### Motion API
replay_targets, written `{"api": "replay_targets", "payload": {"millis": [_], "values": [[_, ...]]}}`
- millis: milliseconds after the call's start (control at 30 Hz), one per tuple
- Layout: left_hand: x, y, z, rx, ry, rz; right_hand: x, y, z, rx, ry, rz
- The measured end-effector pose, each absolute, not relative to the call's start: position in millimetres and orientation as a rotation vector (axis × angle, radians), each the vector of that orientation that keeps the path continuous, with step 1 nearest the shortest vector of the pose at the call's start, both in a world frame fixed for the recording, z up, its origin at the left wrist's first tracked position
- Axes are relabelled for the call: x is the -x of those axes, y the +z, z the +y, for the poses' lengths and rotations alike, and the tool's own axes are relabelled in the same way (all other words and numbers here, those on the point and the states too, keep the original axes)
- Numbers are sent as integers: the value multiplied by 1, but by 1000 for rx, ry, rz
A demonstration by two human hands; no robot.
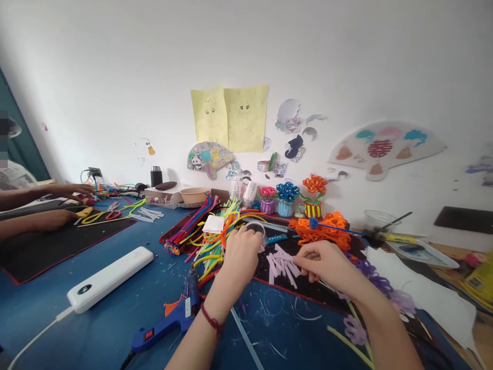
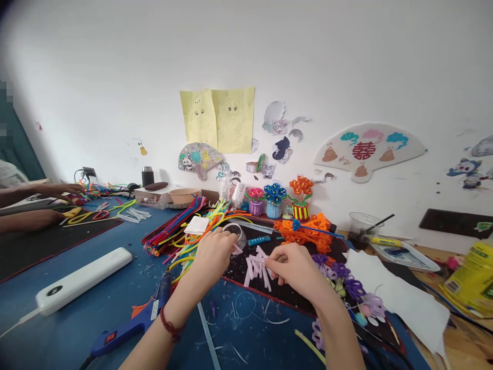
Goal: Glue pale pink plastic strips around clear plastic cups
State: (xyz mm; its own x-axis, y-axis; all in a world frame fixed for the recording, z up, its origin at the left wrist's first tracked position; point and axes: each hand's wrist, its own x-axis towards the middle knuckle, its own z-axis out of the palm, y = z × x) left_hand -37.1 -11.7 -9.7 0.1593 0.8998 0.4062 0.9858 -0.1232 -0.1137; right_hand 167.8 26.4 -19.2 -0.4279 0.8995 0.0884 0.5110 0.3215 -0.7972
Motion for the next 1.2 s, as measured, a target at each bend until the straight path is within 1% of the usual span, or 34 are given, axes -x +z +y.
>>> {"api": "replay_targets", "payload": {"millis": [200,400,767,1200], "values": [[26,-20,-13,1926,-674,-1845,-168,-14,27,1270,814,-2015],[29,-30,-11,1912,-836,-1763,-159,-7,23,1296,690,-1954],[20,-35,-15,1910,-906,-1598,-152,-5,20,1237,673,-1961],[14,-37,-15,1900,-816,-1459,-141,-10,19,1085,603,-1979]]}}
